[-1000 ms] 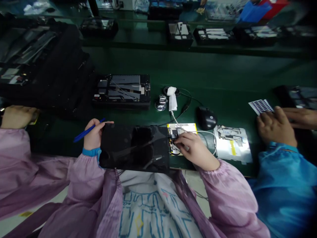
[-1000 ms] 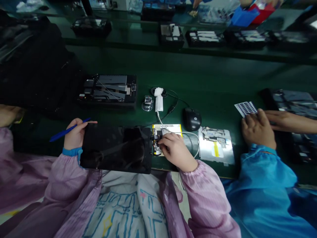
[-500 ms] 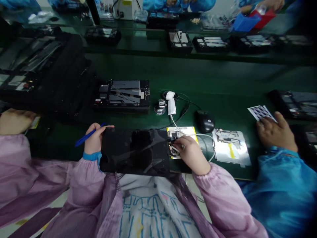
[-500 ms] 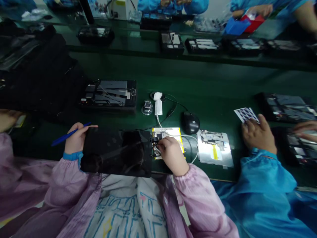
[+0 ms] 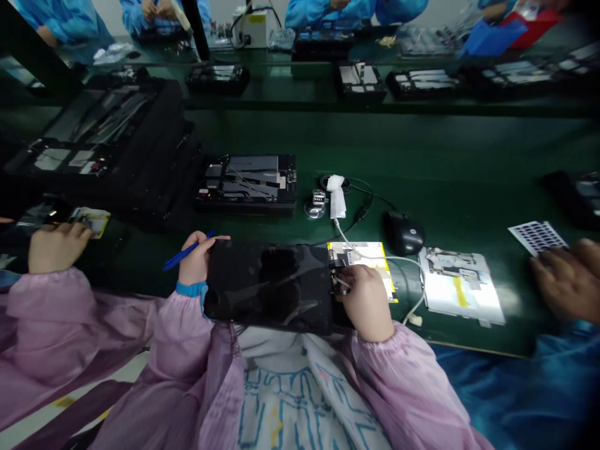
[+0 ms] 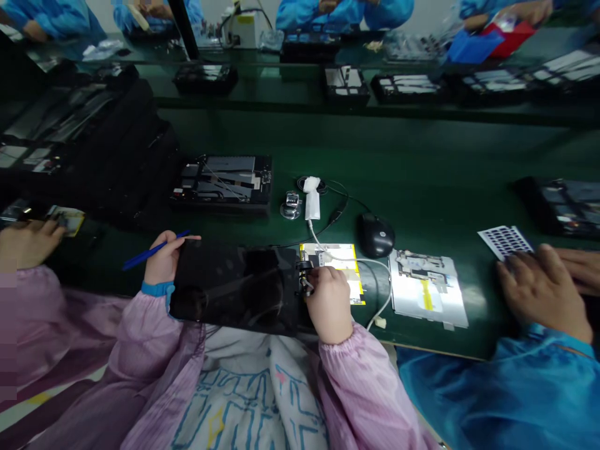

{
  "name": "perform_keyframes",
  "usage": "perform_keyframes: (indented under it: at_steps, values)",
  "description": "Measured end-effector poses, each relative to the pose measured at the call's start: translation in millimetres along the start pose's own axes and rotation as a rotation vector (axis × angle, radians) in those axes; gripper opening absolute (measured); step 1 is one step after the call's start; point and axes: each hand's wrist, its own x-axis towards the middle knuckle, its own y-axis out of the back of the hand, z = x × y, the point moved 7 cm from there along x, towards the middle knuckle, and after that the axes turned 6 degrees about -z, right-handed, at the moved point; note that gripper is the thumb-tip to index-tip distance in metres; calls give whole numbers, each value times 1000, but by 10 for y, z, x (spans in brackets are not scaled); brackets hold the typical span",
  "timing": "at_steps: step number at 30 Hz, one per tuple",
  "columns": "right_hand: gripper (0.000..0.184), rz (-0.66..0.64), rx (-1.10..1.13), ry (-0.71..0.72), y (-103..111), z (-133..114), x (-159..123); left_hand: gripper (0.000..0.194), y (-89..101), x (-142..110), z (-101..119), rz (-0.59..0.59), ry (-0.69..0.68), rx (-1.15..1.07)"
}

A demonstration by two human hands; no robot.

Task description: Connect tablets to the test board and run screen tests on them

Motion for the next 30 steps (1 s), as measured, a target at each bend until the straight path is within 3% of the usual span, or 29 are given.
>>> perform_keyframes:
  at_steps: [6,11,18,24,30]
  values:
    - [19,9,-9,-51,-16,6,-20,33,0,-15,32,-7,-39,-1]
    - [14,-60,131,50,-26,147,102,34,12,-23,50,-8,-56,-19]
    - [15,-315,130,436,-17,29,293,36,53,-19,41,9,-49,-50]
    - [25,-536,79,520,-40,-8,432,34,70,-16,30,-11,-61,-63]
    - [25,-815,102,512,-170,-48,562,32,82,-36,-4,-35,-52,-87]
